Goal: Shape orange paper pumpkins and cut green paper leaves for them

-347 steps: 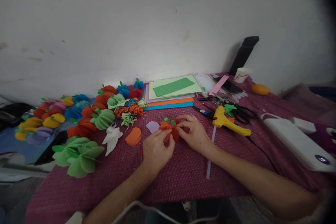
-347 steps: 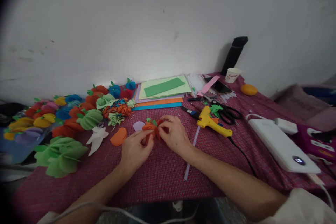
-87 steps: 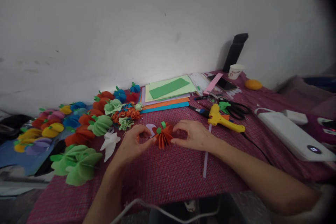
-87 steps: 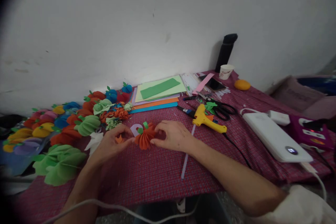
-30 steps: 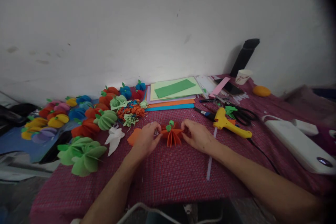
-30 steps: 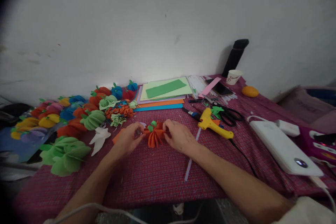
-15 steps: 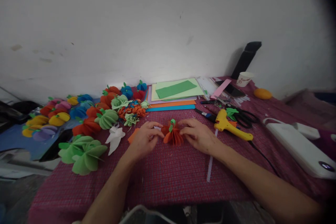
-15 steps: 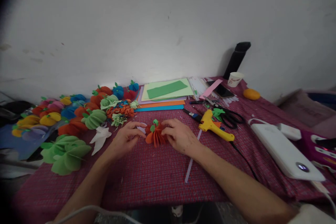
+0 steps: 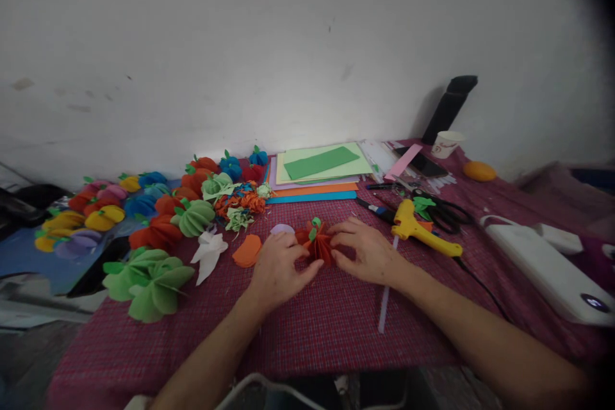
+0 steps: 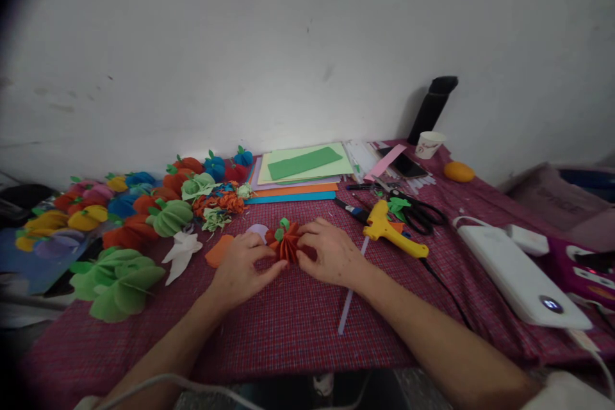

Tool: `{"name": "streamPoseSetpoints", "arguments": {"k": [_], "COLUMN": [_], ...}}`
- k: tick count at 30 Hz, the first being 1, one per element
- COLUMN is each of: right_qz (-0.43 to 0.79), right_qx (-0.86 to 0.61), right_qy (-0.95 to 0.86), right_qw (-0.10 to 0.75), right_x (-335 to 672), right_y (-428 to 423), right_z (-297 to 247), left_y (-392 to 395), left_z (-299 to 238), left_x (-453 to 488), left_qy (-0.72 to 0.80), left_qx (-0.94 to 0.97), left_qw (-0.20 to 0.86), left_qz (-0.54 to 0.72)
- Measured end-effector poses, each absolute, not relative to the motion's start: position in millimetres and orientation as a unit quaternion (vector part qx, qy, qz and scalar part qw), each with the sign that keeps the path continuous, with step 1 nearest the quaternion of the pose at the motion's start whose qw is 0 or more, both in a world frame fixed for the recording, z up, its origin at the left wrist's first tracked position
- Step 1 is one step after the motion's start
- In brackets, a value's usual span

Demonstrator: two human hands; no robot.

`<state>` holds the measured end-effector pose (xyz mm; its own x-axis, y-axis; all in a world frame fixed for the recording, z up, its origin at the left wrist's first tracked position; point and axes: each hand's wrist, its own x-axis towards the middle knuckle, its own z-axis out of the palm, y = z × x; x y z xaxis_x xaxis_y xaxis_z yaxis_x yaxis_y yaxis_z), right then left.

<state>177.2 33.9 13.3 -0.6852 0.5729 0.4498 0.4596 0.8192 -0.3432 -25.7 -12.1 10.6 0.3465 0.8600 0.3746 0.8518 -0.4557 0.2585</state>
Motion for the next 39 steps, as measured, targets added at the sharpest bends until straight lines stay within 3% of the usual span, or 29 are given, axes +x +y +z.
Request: {"name": "streamPoseSetpoints", "arguments": {"k": [13,23,34,39], "right_qz": [0.079,0.064,0.120,0.086], "right_qx": [-0.302,-0.316,-0.330,-0.287], "right_qy": [-0.918,-0.921,-0.886,-0.899], "right_qw": [0.245,0.217,0.303,0.319], "right_x": [179,177,177,178], "right_y": [40,37,35,38], "right_z": [4,5,7,4], "left_y": [-6,2,4,5], "left_z": [1,-5,-9,-10], "left_x": [-27,-35,-37,-38], "left_qy": [0.565,0.577,0.569,0.568], "left_qx": [0.807,0.801,0.803,0.803], "left_qw": [-0.047,-0.004,0.028,0.035], "left_qz": [0.167,0.160,0.172,0.175]}}
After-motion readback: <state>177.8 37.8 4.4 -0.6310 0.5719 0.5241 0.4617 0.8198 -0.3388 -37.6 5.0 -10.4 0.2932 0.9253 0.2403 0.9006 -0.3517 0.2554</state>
